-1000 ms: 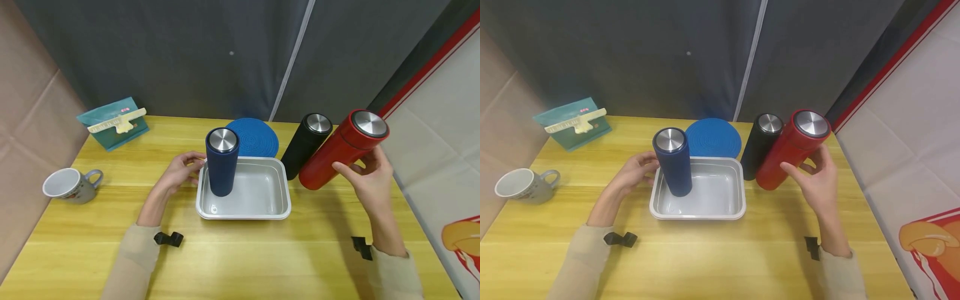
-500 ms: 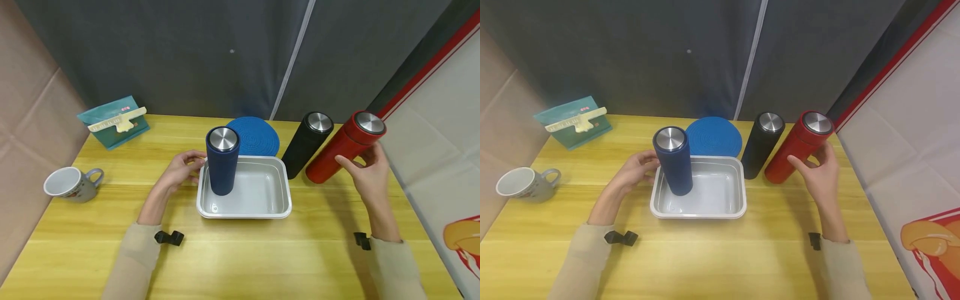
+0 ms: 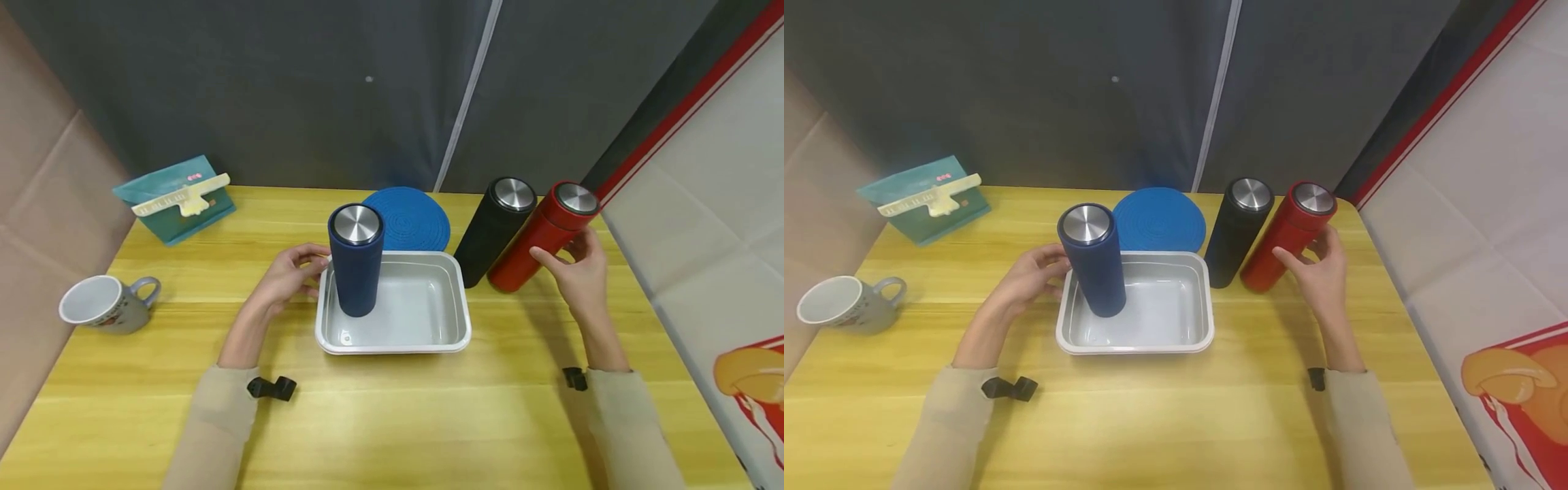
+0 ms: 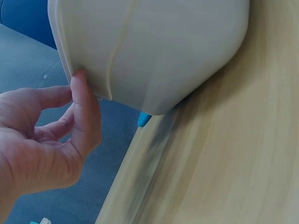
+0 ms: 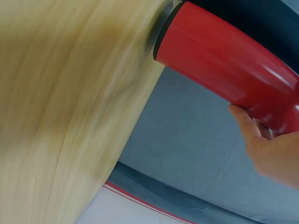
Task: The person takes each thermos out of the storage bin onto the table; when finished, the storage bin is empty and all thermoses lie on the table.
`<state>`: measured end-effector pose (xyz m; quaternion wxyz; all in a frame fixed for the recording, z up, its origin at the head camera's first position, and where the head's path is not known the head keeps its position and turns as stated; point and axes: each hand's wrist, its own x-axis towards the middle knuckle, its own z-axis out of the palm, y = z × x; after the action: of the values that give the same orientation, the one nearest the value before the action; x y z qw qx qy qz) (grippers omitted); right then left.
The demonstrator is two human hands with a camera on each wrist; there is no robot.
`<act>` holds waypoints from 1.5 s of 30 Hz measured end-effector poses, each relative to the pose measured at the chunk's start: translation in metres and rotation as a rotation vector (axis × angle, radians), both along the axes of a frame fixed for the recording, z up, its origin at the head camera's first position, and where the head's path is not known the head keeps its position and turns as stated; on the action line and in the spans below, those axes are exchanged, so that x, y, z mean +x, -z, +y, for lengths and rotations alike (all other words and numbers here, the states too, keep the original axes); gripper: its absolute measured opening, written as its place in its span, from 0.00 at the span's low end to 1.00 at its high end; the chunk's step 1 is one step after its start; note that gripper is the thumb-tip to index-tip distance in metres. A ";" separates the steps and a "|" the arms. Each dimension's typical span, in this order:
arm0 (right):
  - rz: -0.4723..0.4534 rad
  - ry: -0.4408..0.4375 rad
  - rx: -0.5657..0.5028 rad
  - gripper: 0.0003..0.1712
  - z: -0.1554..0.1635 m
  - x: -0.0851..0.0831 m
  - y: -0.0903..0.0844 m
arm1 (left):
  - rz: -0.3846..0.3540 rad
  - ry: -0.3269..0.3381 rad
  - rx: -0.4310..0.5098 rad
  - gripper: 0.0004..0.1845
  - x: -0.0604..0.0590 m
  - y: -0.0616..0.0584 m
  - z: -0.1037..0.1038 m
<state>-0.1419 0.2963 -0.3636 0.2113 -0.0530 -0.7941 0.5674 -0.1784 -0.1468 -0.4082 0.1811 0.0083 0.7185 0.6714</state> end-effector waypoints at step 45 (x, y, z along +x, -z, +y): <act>-0.062 -0.047 0.129 0.39 -0.002 -0.006 0.007 | 0.011 -0.005 0.001 0.16 0.000 0.000 0.000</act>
<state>-0.1484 0.2947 -0.3703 0.1761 -0.0382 -0.8362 0.5179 -0.1779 -0.1469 -0.4080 0.1754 0.0103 0.7191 0.6723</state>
